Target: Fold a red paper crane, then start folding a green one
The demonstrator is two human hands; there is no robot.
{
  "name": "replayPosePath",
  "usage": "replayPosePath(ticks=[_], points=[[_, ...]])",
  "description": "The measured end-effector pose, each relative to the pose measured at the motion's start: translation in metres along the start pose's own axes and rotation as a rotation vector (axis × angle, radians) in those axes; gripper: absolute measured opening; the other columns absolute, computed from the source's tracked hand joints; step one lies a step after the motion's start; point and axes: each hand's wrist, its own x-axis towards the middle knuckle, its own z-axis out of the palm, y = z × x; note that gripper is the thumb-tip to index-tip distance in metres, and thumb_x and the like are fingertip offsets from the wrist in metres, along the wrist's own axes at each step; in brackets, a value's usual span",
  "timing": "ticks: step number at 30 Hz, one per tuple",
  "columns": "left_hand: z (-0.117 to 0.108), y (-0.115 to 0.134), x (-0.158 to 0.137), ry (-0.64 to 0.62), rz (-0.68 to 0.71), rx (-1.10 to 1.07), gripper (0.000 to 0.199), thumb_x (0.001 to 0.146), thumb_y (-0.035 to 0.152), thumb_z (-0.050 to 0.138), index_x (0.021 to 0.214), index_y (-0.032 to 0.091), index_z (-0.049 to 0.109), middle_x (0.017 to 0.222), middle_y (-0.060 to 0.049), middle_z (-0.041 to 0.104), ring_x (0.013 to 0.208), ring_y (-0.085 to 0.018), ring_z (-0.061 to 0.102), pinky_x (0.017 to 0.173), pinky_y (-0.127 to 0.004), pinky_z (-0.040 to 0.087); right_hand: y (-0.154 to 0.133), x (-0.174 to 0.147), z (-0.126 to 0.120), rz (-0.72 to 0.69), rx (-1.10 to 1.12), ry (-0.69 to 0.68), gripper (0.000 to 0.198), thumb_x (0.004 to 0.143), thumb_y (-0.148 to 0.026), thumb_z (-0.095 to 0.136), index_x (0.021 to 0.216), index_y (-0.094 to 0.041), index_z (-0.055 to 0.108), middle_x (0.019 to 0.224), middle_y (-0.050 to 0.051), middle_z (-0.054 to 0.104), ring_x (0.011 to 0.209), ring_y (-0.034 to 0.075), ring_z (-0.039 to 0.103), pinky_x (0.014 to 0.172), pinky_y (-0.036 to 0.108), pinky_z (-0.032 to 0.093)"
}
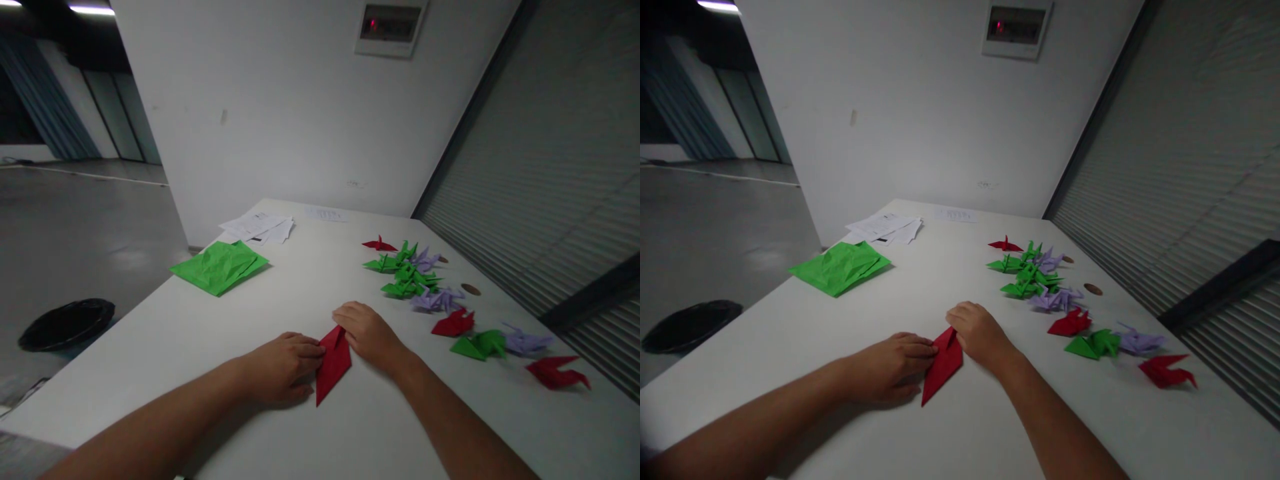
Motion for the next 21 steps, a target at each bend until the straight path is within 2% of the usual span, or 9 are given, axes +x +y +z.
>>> replayPosePath(ticks=[3, 6, 9, 14, 21], points=[[-0.001, 0.003, 0.001, -0.002, -0.008, 0.006, 0.048, 0.091, 0.029, 0.068, 0.138, 0.02, 0.061, 0.139, -0.014, 0.067, 0.131, -0.031, 0.061, 0.117, -0.046, 0.044, -0.02, -0.008, 0.003, -0.13, 0.047, -0.079, 0.047, 0.088, -0.002, 0.054, 0.131, -0.013, 0.07, 0.131, 0.017, 0.073, 0.125, 0.029, 0.065, 0.11, 0.05, 0.052], [-0.001, 0.005, 0.002, 0.0, -0.006, 0.016, 0.047, 0.092, 0.028, 0.067, 0.138, 0.02, 0.061, 0.139, -0.014, 0.067, 0.132, -0.031, 0.06, 0.117, -0.046, 0.043, -0.034, -0.018, 0.008, -0.139, 0.059, -0.155, 0.055, 0.087, -0.004, 0.056, 0.142, -0.009, 0.063, 0.144, 0.019, 0.065, 0.136, 0.029, 0.059, 0.118, 0.048, 0.047], [0.001, 0.005, 0.002, -0.007, -0.004, 0.019, 0.049, 0.093, 0.028, 0.067, 0.14, 0.019, 0.059, 0.143, -0.015, 0.064, 0.135, -0.031, 0.058, 0.119, -0.046, 0.041, -0.034, -0.027, 0.013, -0.077, 0.05, -0.21, 0.057, 0.089, -0.008, 0.058, 0.146, -0.006, 0.059, 0.149, 0.021, 0.06, 0.141, 0.03, 0.055, 0.121, 0.047, 0.044], [0.002, 0.004, 0.002, 0.006, 0.007, -0.002, 0.053, 0.091, 0.028, 0.069, 0.142, 0.018, 0.059, 0.141, -0.016, 0.066, 0.133, -0.032, 0.061, 0.117, -0.047, 0.045, -0.02, -0.035, 0.017, 0.052, 0.088, -0.243, 0.056, 0.098, -0.024, 0.061, 0.152, -0.013, 0.053, 0.156, 0.019, 0.053, 0.147, 0.029, 0.049, 0.124, 0.049, 0.039], [0.001, 0.005, 0.0, -0.002, -0.008, 0.006, 0.055, 0.091, 0.03, 0.07, 0.143, 0.017, 0.058, 0.146, -0.017, 0.063, 0.135, -0.032, 0.06, 0.118, -0.048, 0.045, -0.01, -0.037, 0.012, 0.162, 0.157, -0.294, 0.065, 0.101, -0.038, 0.063, 0.159, -0.019, 0.043, 0.164, 0.017, 0.042, 0.153, 0.028, 0.039, 0.128, 0.049, 0.031]])
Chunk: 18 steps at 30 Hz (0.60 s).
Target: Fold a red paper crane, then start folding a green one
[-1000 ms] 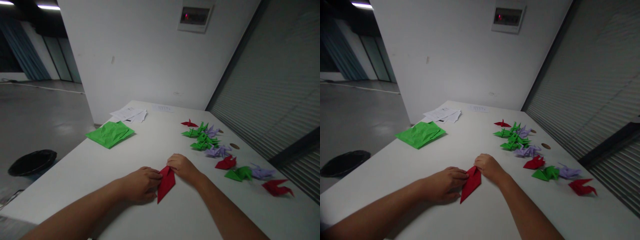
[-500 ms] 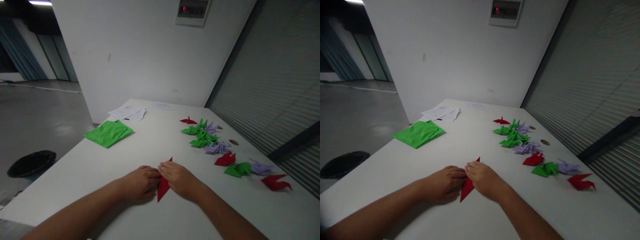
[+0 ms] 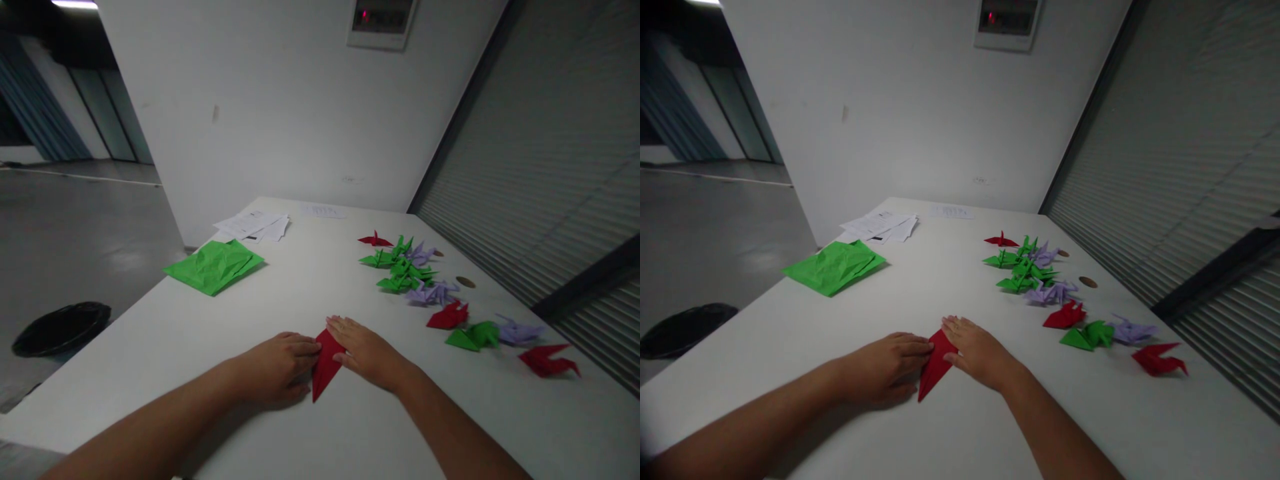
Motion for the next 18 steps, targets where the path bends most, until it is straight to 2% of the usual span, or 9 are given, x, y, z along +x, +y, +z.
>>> replayPosePath(ticks=[4, 7, 11, 14, 18], points=[[-0.001, 0.002, 0.0, -0.028, -0.016, 0.005, 0.057, 0.092, 0.031, 0.07, 0.145, 0.018, 0.056, 0.147, -0.017, 0.062, 0.136, -0.032, 0.058, 0.118, -0.048, 0.044, 0.003, 0.0, -0.003, 0.04, -0.026, -0.03, 0.068, 0.101, -0.042, 0.062, 0.16, -0.016, 0.041, 0.165, 0.019, 0.039, 0.155, 0.03, 0.036, 0.128, 0.052, 0.029], [0.0, 0.004, -0.001, -0.04, -0.004, 0.044, 0.059, 0.095, 0.041, 0.068, 0.15, 0.025, 0.053, 0.15, -0.017, 0.058, 0.136, -0.035, 0.057, 0.116, -0.052, 0.044, 0.005, 0.0, -0.004, 0.045, -0.035, -0.053, 0.069, 0.102, -0.043, 0.061, 0.162, -0.016, 0.038, 0.166, 0.018, 0.036, 0.156, 0.03, 0.033, 0.129, 0.053, 0.027], [0.0, 0.005, -0.003, -0.059, 0.026, 0.116, 0.05, 0.098, 0.054, 0.061, 0.144, 0.033, 0.061, 0.154, -0.018, 0.051, 0.137, -0.04, 0.054, 0.114, -0.057, 0.043, 0.008, 0.0, -0.005, 0.043, -0.034, -0.058, 0.063, 0.106, -0.039, 0.053, 0.163, -0.018, 0.035, 0.167, 0.016, 0.036, 0.157, 0.029, 0.03, 0.129, 0.056, 0.023], [-0.002, 0.005, -0.005, -0.067, 0.035, 0.101, 0.05, 0.099, 0.056, 0.06, 0.142, 0.032, 0.064, 0.156, -0.018, 0.05, 0.14, -0.04, 0.051, 0.116, -0.056, 0.042, 0.011, 0.0, -0.004, 0.057, -0.042, -0.027, 0.058, 0.107, -0.033, 0.05, 0.162, -0.021, 0.037, 0.167, 0.014, 0.038, 0.157, 0.029, 0.03, 0.129, 0.058, 0.022], [-0.003, 0.004, -0.007, -0.072, 0.073, 0.091, 0.051, 0.098, 0.052, 0.062, 0.144, 0.03, 0.062, 0.158, -0.015, 0.049, 0.143, -0.039, 0.05, 0.119, -0.055, 0.039, 0.015, 0.002, -0.001, 0.078, -0.063, -0.023, 0.059, 0.108, -0.037, 0.048, 0.163, -0.022, 0.035, 0.168, 0.012, 0.035, 0.158, 0.031, 0.027, 0.128, 0.06, 0.021]])
